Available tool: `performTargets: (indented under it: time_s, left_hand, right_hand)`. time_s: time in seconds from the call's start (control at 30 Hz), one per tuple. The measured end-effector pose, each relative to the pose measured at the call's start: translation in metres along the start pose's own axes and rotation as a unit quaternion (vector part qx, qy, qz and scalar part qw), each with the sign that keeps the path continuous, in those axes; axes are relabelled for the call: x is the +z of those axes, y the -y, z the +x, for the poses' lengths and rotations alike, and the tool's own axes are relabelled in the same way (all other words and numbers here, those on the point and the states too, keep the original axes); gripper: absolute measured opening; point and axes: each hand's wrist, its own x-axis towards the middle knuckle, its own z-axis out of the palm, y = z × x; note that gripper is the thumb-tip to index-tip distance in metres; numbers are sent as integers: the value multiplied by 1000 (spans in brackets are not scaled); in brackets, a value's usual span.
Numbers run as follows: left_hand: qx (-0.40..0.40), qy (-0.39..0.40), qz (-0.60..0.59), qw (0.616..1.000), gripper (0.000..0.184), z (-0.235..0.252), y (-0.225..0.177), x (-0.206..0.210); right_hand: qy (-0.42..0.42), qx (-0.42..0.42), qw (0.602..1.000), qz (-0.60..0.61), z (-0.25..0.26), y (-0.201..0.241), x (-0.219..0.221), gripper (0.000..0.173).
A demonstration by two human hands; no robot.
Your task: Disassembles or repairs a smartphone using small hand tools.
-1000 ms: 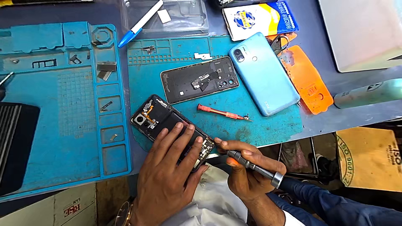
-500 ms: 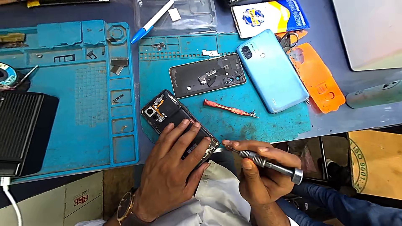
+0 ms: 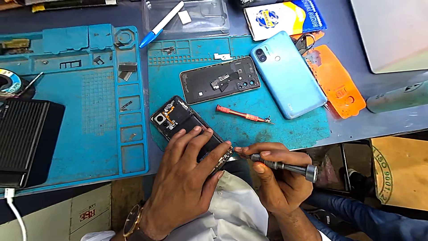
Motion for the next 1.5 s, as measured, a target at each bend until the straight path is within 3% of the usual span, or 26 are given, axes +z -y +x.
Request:
performTargets:
  time_s: [0.7, 1.0, 1.5]
  left_hand:
    - [-4, 1, -18, 1000, 45, 0, 0, 1]
    - [-1, 1, -32, 999, 45, -1, 0, 0]
    - [0, 0, -27, 1000, 47, -1, 0, 0]
  right_hand:
    - [278, 83, 951, -103, 76, 21, -30, 13]
    - [206, 20, 978, 8, 39, 8, -32, 10]
    - [176, -118, 977, -32, -5, -17, -29, 19]
